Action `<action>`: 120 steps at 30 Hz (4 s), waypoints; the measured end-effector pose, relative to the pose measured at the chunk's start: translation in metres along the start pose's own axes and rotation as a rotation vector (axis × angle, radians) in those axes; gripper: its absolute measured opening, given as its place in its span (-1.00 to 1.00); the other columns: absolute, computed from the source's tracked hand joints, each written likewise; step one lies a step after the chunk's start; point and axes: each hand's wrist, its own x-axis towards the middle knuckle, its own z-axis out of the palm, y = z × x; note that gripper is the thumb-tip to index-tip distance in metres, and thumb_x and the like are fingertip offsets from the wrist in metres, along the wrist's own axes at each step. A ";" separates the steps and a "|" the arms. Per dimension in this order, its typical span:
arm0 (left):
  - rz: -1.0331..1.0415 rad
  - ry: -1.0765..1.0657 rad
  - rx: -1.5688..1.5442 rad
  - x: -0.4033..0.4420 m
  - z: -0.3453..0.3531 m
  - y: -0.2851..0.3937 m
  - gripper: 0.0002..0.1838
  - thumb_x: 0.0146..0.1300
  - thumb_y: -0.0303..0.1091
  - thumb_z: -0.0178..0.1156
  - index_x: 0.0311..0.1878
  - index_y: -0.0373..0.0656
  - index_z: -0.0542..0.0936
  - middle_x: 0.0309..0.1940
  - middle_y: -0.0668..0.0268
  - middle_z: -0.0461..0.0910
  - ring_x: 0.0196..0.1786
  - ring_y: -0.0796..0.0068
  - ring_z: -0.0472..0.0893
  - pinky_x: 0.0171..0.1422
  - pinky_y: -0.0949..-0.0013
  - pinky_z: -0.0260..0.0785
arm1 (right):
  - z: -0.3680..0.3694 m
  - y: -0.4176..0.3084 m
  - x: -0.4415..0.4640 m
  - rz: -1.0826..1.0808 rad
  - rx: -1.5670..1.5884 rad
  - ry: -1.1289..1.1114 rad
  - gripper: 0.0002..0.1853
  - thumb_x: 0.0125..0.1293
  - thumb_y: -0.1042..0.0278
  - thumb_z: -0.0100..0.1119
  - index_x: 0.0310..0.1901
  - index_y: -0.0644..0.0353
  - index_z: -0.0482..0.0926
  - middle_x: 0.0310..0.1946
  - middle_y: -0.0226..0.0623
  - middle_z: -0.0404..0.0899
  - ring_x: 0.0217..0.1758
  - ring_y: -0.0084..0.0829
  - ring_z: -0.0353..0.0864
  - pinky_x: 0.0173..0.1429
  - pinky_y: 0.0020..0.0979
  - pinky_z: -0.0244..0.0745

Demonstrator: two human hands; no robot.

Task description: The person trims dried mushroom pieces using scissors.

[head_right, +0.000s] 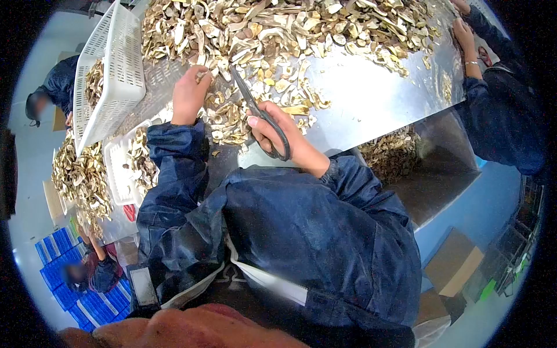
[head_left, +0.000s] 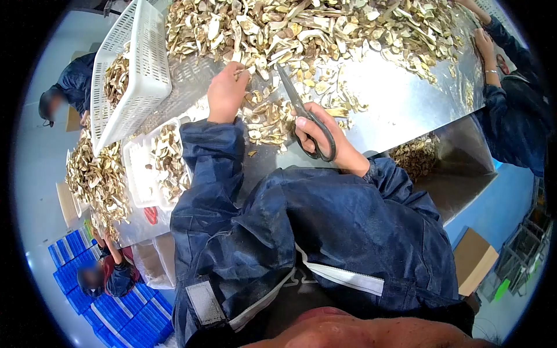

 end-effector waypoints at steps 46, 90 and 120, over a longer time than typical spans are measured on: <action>0.066 -0.012 -0.004 -0.004 0.011 -0.038 -0.81 0.20 -0.32 0.24 -0.23 -0.25 0.64 -0.23 0.00 0.61 -0.14 -0.04 0.61 0.00 0.09 0.46 | 0.001 -0.002 -0.002 -0.011 -0.027 -0.002 -0.78 0.54 0.29 0.10 0.06 0.22 0.42 -0.55 -0.54 0.35 -0.61 -0.73 0.27 -0.49 -0.61 0.15; -0.279 -0.303 -1.173 -0.072 -0.030 -0.001 -0.68 0.52 -0.38 0.09 0.24 -0.26 0.56 -0.19 0.31 0.66 -0.22 0.61 0.58 -0.07 0.51 0.47 | -0.003 0.004 0.000 -0.051 -0.077 -0.019 -0.75 0.54 0.27 0.10 0.06 0.26 0.42 -0.58 -0.54 0.36 -0.63 -0.72 0.26 -0.51 -0.61 0.12; -0.315 -0.194 -1.156 -0.048 -0.008 0.001 -0.80 0.40 -0.42 0.22 0.03 -0.23 0.57 -0.25 0.39 0.62 -0.23 0.64 0.56 -0.12 0.48 0.41 | -0.004 0.006 0.000 -0.053 -0.006 -0.030 -0.76 0.55 0.25 0.11 0.04 0.25 0.43 -0.61 -0.54 0.35 -0.64 -0.72 0.25 -0.52 -0.59 0.12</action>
